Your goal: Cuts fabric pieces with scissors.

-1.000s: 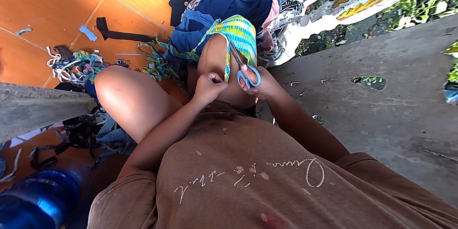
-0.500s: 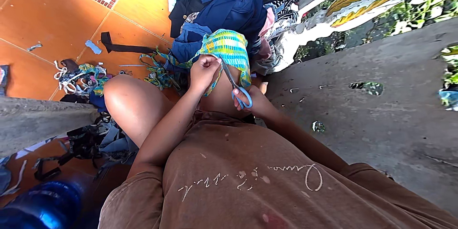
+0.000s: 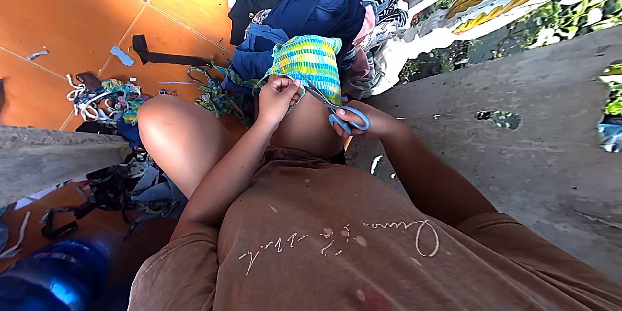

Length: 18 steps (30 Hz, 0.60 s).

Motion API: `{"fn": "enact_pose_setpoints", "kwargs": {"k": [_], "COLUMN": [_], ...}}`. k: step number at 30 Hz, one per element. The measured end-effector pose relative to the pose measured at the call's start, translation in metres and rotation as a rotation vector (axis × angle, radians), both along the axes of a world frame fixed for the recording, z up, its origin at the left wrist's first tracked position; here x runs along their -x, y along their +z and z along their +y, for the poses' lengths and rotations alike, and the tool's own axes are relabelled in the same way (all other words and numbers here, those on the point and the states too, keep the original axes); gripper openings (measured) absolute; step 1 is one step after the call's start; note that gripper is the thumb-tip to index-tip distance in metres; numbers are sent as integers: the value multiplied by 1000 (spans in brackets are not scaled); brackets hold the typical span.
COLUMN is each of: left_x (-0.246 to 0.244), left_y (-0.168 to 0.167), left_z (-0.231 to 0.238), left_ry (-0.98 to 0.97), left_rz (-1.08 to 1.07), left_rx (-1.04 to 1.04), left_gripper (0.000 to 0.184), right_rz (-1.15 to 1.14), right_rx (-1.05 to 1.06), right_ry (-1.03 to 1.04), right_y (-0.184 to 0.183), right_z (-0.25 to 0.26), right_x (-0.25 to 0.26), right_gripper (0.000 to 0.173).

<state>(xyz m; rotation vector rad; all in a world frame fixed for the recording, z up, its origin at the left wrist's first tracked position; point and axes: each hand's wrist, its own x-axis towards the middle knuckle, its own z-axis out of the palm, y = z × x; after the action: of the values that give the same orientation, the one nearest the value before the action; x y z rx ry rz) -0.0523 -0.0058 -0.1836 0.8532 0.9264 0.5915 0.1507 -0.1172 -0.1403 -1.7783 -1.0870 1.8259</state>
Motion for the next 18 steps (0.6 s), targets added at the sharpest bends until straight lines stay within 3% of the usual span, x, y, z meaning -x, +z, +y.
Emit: {"fn": "enact_pose_setpoints", "kwargs": {"k": [6,18], "left_x": [4,3], "left_y": [3,0], "left_z": [3,3], "left_ry": [-24,-25], "left_rz": [0,-1], "left_rx": [22,13], "left_gripper": [12,13], "right_rz": [-94,40], "right_rx": [-29,-19], "right_ry": [86,99], "right_y": [1,1], "right_z": [18,25], "right_x": [-9,-20], "right_gripper": [39,41]}}
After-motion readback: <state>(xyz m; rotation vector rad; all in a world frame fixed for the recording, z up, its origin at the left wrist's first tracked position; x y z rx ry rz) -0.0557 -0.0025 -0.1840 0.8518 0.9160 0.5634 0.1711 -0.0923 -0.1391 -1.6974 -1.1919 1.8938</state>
